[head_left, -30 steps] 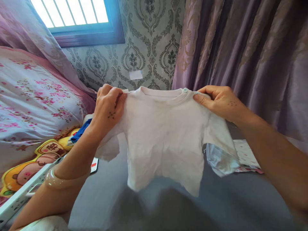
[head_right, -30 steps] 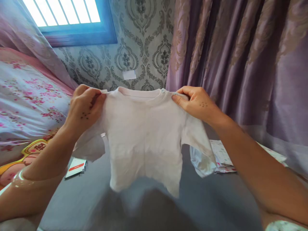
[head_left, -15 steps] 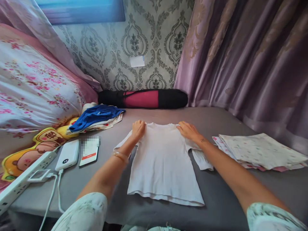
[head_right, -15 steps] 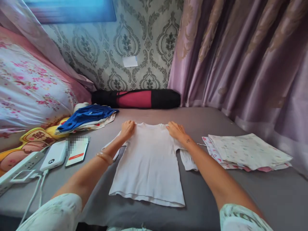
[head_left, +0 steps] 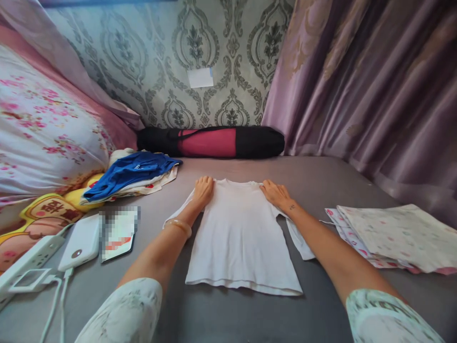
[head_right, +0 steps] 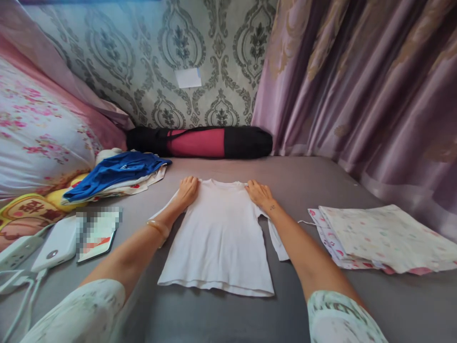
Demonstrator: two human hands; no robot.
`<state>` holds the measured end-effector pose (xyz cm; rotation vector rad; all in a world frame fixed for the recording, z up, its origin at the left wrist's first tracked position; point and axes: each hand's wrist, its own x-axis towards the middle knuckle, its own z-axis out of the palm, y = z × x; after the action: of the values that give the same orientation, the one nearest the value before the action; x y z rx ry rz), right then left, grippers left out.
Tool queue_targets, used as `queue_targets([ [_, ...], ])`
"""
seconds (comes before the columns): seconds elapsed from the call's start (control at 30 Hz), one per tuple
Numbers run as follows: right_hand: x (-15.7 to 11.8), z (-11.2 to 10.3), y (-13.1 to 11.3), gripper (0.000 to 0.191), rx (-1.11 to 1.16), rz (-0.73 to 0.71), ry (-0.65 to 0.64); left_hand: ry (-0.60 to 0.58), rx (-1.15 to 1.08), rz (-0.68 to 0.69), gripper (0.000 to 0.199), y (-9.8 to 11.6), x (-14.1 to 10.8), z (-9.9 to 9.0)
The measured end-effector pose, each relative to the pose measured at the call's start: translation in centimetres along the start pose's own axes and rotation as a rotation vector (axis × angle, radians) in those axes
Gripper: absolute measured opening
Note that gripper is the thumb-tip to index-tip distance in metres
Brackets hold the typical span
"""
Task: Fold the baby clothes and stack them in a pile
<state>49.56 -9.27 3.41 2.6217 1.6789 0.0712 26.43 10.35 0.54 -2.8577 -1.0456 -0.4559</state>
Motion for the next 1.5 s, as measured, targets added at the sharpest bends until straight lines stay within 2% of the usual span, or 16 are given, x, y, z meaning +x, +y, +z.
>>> queue_targets([
  [0.37,5.1,0.2,1.6,0.038,0.038,-0.023,-0.021,-0.014,0.033,-0.005,0.034,-0.9,5.6,1.9],
  [0.47,5.8,0.5,2.0,0.039,0.072,-0.031,-0.027,-0.09,-0.005,-0.042,0.035,-1.1,6.5,2.4],
  [0.6,6.7,1.0,2.4,0.035,0.147,0.001,-0.027,-0.241,-0.103,-0.183,0.03,-1.3,7.5,2.2],
  [0.7,7.6,1.2,1.9,0.033,0.225,-0.003,-0.016,-0.284,-0.157,-0.231,0.032,-1.1,8.4,2.0],
  [0.87,8.7,1.5,-0.3,0.032,0.271,0.01,0.023,-0.291,-0.201,-0.134,0.033,-0.1,9.3,2.4],
  [0.93,8.9,1.9,-0.8,0.031,0.257,0.027,0.057,-0.266,-0.198,-0.106,0.032,0.2,9.3,2.7],
  [1.1,8.6,3.0,-1.0,0.032,0.227,0.03,0.151,-0.11,-0.13,-0.054,0.03,0.3,8.5,3.5],
  [1.23,8.6,3.7,-1.2,0.033,0.236,0.043,0.179,-0.073,-0.033,-0.033,0.032,0.6,7.6,4.0],
  [1.3,8.7,3.5,-0.8,0.033,0.309,0.04,0.163,-0.058,0.021,-0.025,0.034,0.9,7.3,4.0],
  [1.4,8.2,2.4,1.3,0.035,0.494,0.047,0.159,-0.017,0.081,-0.022,0.035,1.2,7.0,3.3],
  [1.5,5.5,0.8,5.1,0.03,0.593,0.128,0.137,-0.015,0.089,0.011,0.039,1.9,7.1,2.1],
])
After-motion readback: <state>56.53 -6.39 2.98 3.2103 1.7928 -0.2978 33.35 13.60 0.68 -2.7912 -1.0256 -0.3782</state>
